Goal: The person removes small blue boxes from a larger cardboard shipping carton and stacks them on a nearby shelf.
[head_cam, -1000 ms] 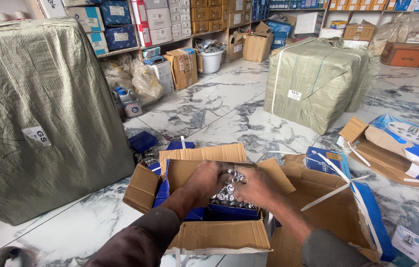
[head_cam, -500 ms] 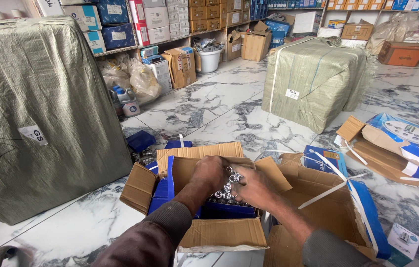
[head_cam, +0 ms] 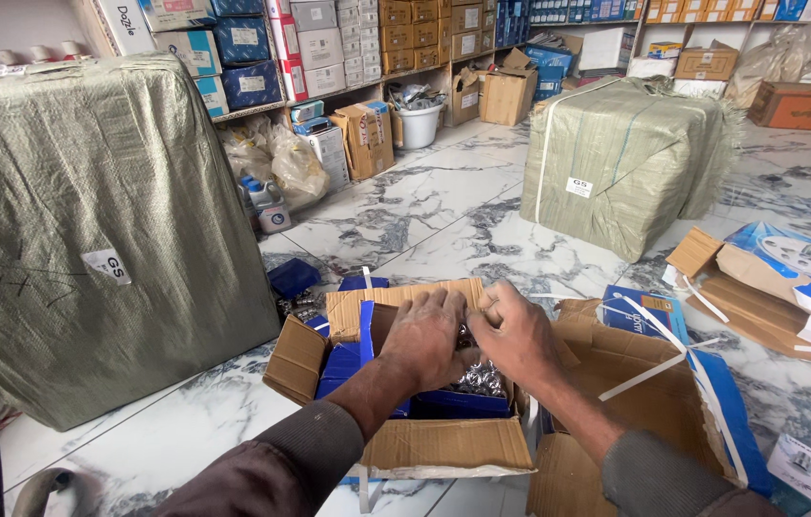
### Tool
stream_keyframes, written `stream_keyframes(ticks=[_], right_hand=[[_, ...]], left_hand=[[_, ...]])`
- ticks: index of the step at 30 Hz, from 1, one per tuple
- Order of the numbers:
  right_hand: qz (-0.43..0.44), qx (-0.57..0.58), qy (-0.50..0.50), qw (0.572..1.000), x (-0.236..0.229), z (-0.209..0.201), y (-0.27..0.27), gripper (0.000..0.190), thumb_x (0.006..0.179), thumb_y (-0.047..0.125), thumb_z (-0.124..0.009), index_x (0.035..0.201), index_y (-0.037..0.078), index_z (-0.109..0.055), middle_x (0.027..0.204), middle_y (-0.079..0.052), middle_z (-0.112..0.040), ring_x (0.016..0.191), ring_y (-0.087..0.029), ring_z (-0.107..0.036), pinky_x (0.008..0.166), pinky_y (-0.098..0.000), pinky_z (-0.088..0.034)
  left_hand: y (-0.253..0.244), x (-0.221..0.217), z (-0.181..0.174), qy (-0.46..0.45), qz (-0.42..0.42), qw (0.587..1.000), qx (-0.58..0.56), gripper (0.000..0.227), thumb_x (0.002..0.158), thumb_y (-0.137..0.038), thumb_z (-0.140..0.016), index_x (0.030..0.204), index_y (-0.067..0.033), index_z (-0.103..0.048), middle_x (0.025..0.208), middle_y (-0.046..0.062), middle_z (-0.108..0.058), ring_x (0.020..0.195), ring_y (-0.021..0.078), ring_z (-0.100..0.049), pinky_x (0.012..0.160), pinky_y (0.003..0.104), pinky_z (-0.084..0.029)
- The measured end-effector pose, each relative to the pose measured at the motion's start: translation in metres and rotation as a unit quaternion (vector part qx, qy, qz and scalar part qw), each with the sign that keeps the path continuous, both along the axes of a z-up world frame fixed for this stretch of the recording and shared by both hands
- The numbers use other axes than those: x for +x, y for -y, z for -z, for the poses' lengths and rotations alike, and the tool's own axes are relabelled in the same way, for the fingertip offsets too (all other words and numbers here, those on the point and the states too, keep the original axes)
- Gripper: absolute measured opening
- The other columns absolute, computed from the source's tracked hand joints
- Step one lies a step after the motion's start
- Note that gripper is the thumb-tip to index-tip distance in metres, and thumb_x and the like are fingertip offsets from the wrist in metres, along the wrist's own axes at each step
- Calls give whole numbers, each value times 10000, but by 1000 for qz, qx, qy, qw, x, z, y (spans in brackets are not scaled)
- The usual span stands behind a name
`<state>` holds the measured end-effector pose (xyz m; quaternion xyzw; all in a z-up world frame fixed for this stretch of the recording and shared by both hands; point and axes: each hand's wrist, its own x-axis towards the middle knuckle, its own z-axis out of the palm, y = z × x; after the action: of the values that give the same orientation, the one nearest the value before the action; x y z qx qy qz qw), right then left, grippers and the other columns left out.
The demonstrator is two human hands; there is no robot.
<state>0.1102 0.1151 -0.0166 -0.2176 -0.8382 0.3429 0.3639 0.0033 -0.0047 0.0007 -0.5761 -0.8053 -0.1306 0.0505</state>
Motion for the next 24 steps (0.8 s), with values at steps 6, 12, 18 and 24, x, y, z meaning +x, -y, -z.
stream_keyframes(ticks=[6,12,18,24], right_hand=[[-64,80,277,955,22,-16,14,329,848,398,-701,1117,211,-733,717,-111,-759,784,-358,-753,740,-473,-547],[-88,63,344,933,29,-8,-6,522,783,543,-785,1181,231,-652,995,-7,-776,1055,-265,-722,890,-454,-563],[-48,188,261,946,22,49,-40,344,770,307,-840,1025,238,-621,903,2,-669,1001,-299,-702,838,-458,-573],[-28,154,284,946,10,61,-38,334,772,254,-826,1028,229,-613,907,-21,-660,982,-318,-704,792,-464,-563]], left_hand=[[7,10,2,-76,13,975,-206,852,717,-558,-802,1352,-96,-470,1439,156,-413,1328,378,-458,1120,489,-389],[-13,-3,30,-121,1,986,-116,538,775,-288,-806,1236,-141,-570,1304,132,-501,1204,373,-564,955,474,-492],[-25,-4,29,-117,-2,989,-86,336,852,-128,-669,1181,-123,-599,1222,148,-543,1141,372,-602,888,458,-513],[-36,-15,30,-157,9,981,-111,249,783,-199,-689,1029,-164,-695,1152,111,-610,1062,323,-640,842,452,-519]])
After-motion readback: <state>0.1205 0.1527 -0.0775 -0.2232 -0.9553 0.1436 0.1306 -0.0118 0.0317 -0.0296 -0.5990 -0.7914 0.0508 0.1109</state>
